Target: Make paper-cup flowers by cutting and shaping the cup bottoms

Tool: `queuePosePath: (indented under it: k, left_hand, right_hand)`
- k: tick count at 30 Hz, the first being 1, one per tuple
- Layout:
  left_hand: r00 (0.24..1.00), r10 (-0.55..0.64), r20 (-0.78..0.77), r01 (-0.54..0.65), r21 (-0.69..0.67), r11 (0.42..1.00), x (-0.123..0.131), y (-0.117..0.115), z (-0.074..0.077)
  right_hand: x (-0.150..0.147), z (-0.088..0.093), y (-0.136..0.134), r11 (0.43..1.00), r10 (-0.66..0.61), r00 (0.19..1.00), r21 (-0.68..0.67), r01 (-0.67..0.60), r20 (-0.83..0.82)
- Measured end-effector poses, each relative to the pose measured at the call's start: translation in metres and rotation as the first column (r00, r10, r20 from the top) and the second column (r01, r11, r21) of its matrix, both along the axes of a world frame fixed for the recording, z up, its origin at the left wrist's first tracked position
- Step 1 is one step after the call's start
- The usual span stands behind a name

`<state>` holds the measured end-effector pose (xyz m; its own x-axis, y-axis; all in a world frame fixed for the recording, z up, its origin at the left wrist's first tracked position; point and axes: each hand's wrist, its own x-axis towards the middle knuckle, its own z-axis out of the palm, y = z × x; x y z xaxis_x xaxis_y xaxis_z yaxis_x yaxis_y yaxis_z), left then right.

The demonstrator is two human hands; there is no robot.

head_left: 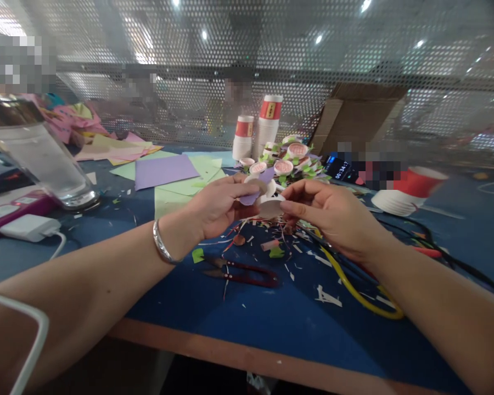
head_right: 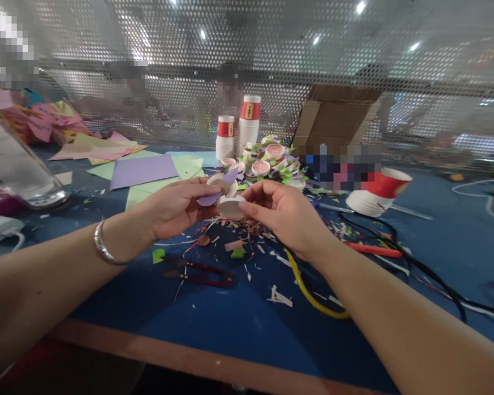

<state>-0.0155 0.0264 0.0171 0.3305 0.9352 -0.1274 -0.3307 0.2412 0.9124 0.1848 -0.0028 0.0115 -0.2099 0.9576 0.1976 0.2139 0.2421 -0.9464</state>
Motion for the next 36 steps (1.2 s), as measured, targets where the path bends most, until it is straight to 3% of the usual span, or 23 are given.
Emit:
queuePosePath:
  k: [4,10,24,30,36]
  left_hand:
    - [0.999,0.003,0.048,-0.002,-0.003,1.0,0.001,-0.001,0.003]
    - [0.991,0.047,0.123,-0.045,-0.021,0.999,0.004,-0.004,0.006]
    - [0.979,0.025,0.201,-0.023,-0.012,1.0,0.009,-0.012,0.004]
    - [0.98,0.05,0.194,-0.037,-0.071,0.997,0.012,-0.016,0.005]
    - [0.995,0.036,0.094,-0.034,-0.025,0.999,0.01,-0.016,0.005]
  right_hand:
    - [0.001,-0.005,0.002,0.983,-0.109,0.991,0.156,0.095,0.081]
    - [-0.007,-0.008,-0.003,0.953,-0.2,0.961,0.267,0.145,0.192]
    - [-0.013,-0.009,-0.01,0.961,-0.103,0.98,0.272,0.053,0.171]
    - [-0.013,-0.01,-0.013,0.894,-0.218,0.926,0.445,0.063,0.307]
    - [-0.014,-0.004,-0.017,0.8,-0.371,0.848,0.594,0.085,0.378]
